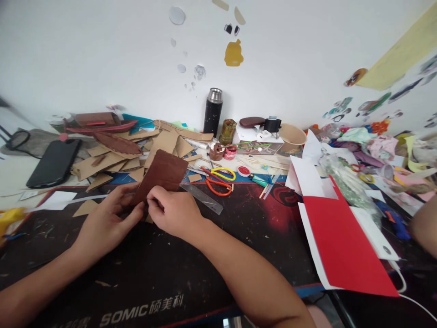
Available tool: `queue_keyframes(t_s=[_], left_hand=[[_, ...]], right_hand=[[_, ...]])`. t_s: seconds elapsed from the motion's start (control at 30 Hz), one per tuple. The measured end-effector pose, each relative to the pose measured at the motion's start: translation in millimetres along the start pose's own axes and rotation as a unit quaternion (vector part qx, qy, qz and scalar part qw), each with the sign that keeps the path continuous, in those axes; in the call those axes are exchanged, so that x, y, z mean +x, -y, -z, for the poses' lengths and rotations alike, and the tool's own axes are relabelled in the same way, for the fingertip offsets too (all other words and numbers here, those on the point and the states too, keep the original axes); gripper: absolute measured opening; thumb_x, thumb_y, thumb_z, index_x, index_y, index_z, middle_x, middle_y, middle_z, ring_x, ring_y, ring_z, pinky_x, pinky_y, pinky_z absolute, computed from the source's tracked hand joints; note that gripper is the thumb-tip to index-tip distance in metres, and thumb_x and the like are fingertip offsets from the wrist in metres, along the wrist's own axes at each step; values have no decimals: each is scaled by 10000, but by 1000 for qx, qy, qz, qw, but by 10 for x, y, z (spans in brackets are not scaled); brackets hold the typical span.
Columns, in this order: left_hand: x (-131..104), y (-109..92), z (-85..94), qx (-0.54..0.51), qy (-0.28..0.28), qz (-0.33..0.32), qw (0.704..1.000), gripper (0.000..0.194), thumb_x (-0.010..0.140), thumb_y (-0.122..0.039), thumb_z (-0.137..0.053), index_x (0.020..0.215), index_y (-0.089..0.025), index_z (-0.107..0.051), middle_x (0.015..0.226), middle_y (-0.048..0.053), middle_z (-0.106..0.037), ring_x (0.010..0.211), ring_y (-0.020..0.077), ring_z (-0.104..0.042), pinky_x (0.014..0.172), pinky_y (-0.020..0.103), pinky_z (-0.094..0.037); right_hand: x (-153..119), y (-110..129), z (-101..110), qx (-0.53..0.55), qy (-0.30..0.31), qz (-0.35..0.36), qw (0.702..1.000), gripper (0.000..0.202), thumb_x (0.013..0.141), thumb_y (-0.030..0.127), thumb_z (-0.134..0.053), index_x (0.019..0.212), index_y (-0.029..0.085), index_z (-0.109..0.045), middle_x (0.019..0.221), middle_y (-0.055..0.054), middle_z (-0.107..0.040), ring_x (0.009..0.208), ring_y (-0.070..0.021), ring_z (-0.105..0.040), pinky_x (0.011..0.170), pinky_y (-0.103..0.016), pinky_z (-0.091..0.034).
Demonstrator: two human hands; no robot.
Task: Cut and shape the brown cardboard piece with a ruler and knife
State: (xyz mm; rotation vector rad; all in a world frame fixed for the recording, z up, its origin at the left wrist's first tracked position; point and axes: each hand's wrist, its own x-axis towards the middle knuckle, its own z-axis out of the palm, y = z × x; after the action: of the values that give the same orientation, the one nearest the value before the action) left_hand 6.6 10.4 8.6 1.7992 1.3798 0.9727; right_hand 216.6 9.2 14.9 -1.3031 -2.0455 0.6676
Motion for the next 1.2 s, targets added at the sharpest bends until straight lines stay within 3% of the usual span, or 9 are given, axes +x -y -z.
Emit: queue_keyframes(t_s=[0.5,0.7,0.77,0.97,1.07,1.2], left_hand=[[27,-12,-8,-60,0,55,997,575,846,-581,-849,1336,-310,-718,1062,68,-898,1024,348,-864,905,402,-648],[100,-27,15,-143,5,83,986,557,817,-615,-901,1239,-316,-695,876,22,-843,685,275,-752,598,361,-575],[128,-37,33,-177,3,92,980,555,797,-611,-934,1198,-319,-685,810,12,-818,639,271,-731,561,366,-560],[206,-55,95,-279,-30,113,953,600,766,-587,-987,1157,-309,-628,750,-10,-798,605,244,-725,546,348,-560],[230,-61,120,-327,-39,121,937,589,772,-554,-987,1135,-296,-602,751,-29,-795,591,215,-718,550,323,-555],[231,-65,134,-369,-26,127,920,579,776,-503,-1008,1117,-280,-596,744,-36,-791,579,190,-712,534,286,-528]], right_hand=[[4,-11,-31,15,13,-23,1000,67,1094,256,-717,1155,280,-732,768,52,-708,680,-163,-636,674,-282,-373],[-52,-16,-12,36,-11,-2,999,246,1122,278,-662,1324,270,-802,861,3,-803,736,-180,-701,734,-298,-469],[-65,-7,13,67,-40,3,997,257,1121,304,-647,1310,273,-818,866,-1,-804,725,-175,-697,734,-298,-490],[4,-66,119,219,-143,-54,964,278,1103,489,-659,1132,250,-799,692,43,-629,595,-156,-553,596,-293,-423],[60,-127,158,295,-142,-100,940,361,1076,610,-699,1100,253,-748,640,76,-547,535,-143,-479,531,-284,-369],[98,-149,168,360,-96,-126,919,446,1032,694,-752,1110,264,-665,596,112,-539,462,-121,-431,481,-268,-331]])
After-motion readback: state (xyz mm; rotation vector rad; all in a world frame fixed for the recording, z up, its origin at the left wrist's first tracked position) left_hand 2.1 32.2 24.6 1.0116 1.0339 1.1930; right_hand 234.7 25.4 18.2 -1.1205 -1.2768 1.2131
